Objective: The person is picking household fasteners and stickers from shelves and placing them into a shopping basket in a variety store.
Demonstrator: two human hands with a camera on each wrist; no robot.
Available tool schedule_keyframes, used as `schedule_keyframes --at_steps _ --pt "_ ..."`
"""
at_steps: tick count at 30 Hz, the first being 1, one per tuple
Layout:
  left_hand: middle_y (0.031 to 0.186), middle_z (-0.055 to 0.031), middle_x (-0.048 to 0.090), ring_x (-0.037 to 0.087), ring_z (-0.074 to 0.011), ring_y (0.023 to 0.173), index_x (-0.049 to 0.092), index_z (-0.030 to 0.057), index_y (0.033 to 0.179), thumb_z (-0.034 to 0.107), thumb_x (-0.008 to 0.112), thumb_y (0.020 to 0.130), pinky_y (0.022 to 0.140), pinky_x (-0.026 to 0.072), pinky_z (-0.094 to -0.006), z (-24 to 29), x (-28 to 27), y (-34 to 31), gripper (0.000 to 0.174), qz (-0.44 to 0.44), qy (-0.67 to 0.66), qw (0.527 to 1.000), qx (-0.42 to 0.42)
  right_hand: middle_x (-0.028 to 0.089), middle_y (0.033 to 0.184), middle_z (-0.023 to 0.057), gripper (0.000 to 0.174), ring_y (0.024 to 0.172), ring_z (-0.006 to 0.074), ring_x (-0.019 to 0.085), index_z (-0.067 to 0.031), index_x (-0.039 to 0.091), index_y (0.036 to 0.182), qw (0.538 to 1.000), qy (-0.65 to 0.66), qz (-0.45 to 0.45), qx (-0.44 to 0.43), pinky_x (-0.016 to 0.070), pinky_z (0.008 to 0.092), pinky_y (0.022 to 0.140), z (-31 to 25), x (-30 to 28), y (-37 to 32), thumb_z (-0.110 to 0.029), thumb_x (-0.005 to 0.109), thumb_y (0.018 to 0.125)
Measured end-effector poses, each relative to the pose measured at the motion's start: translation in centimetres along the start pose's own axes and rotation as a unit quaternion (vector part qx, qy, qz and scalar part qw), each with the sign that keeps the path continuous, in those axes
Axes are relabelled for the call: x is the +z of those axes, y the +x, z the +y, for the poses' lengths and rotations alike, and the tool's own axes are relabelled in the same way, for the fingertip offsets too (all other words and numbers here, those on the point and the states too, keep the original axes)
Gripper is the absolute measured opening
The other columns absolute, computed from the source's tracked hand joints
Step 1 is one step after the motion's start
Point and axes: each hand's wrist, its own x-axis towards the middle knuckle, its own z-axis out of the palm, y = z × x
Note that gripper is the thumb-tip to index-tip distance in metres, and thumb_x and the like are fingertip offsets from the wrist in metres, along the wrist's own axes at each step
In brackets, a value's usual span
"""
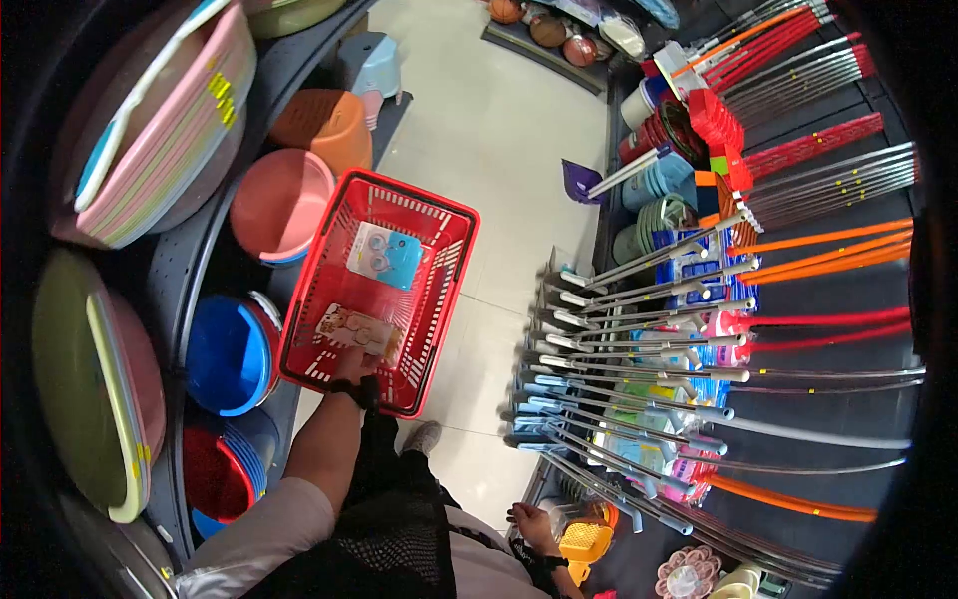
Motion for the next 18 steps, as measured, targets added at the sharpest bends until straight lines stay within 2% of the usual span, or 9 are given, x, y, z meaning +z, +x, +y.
schedule_keyframes --at_steps 2,3,5,9,12,14,16,17,18 --pt "0.086 -0.0068 0.067 0.064 -0.0202 0.078 0.065 0.0004 0.098 0.010 0.063 0.082 0.072 0.0539 -0.0366 -7.0 2.4 2.0 0.019 -0.045 -0.360 0.914 -0.183 0.071 0.098 0.0116 0.030 0.085 0.0199 0.070 0.0015 0.062 0.116 0.999 0.030 -0.011 0.013 0.0538 0.0285 0.067 0.6 0.6 -0.1 -0.021 0.055 0.096" --pt "0.086 -0.0068 0.067 0.064 -0.0202 0.078 0.065 0.0004 0.098 0.010 0.063 0.082 0.072 0.0539 -0.0366 -4.6 1.3 2.1 0.019 -0.052 -0.354 0.916 -0.184 0.071 0.099 0.0127 0.031 0.086 0.0205 0.070 0.0023 0.061 0.116 0.999 0.036 -0.014 0.010 0.0544 0.0290 0.067 0.8 1.1 -0.2 -0.021 0.055 0.096" --pt "0.086 -0.0083 0.065 0.063 -0.0197 0.075 0.061 0.0007 0.099 0.008 0.057 0.086 0.071 0.0545 -0.0345 -0.1 -0.5 1.5 0.015 -0.037 -0.480 0.785 -0.390 0.071 0.100 0.0132 0.032 0.087 0.0206 0.070 0.0022 0.062 0.116 0.999 0.026 -0.016 0.013 0.0549 0.0295 0.068 1.1 1.8 -0.2 -0.022 0.056 0.095" --pt "0.090 -0.0082 0.062 0.061 -0.0199 0.074 0.056 0.0037 0.102 0.011 0.053 0.091 0.069 0.0545 -0.0334 -1.0 0.7 0.1 0.014 -0.076 -0.425 0.840 -0.330 0.071 0.099 0.0111 0.031 0.087 0.0184 0.069 0.0009 0.062 0.115 0.995 0.094 -0.013 -0.021 0.0547 0.0286 0.067 1.3 3.3 -0.1 -0.021 0.058 0.095" --pt "0.094 -0.0079 0.059 0.061 -0.0200 0.078 0.053 0.0063 0.105 0.013 0.054 0.091 0.067 0.0538 -0.0334 0.3 1.6 -1.0 0.016 -0.055 -0.531 0.788 -0.308 0.070 0.101 0.0101 0.028 0.089 0.0195 0.069 -0.0003 0.062 0.116 0.992 0.121 -0.008 -0.035 0.0543 0.0299 0.070 1.7 3.5 -0.7 -0.019 0.056 0.096" --pt "0.093 -0.0072 0.058 0.059 -0.0196 0.076 0.052 0.0090 0.105 0.013 0.052 0.091 0.065 0.0528 -0.0333 0.7 2.6 -1.8 0.014 -0.055 -0.379 0.920 -0.087 0.070 0.100 0.0102 0.028 0.089 0.0192 0.068 0.0004 0.062 0.116 0.988 0.150 0.008 -0.029 0.0544 0.0301 0.071 2.4 3.4 -1.1 -0.019 0.056 0.096" --pt "0.093 -0.0058 0.058 0.059 -0.0184 0.075 0.052 0.0110 0.105 0.013 0.050 0.092 0.063 0.0516 -0.0314 10.7 -0.6 -4.7 0.013 -0.095 -0.326 0.914 -0.224 0.070 0.101 0.0103 0.030 0.091 0.0185 0.068 0.0008 0.062 0.116 0.985 0.168 0.002 -0.035 0.0545 0.0304 0.071 4.8 3.8 -1.0 -0.020 0.057 0.095" --pt "0.093 -0.0041 0.059 0.059 -0.0164 0.072 0.052 0.0121 0.105 0.015 0.050 0.093 0.060 0.0498 -0.0292 13.7 -0.3 -5.5 0.013 -0.026 -0.298 0.922 -0.244 0.070 0.102 0.0095 0.031 0.092 0.0177 0.067 -0.0006 0.062 0.117 0.984 0.170 0.005 -0.051 0.0545 0.0303 0.072 6.5 4.1 -0.9 -0.021 0.057 0.095" --pt "0.091 -0.0020 0.059 0.058 -0.0134 0.074 0.052 0.0136 0.105 0.015 0.050 0.093 0.059 0.0489 -0.0271 9.5 -0.4 -4.0 0.013 -0.091 -0.324 0.925 -0.179 0.070 0.101 0.0087 0.031 0.090 0.0170 0.068 -0.0025 0.063 0.117 0.979 0.197 0.010 -0.058 0.0547 0.0300 0.072 7.4 4.7 -1.3 -0.023 0.056 0.094"
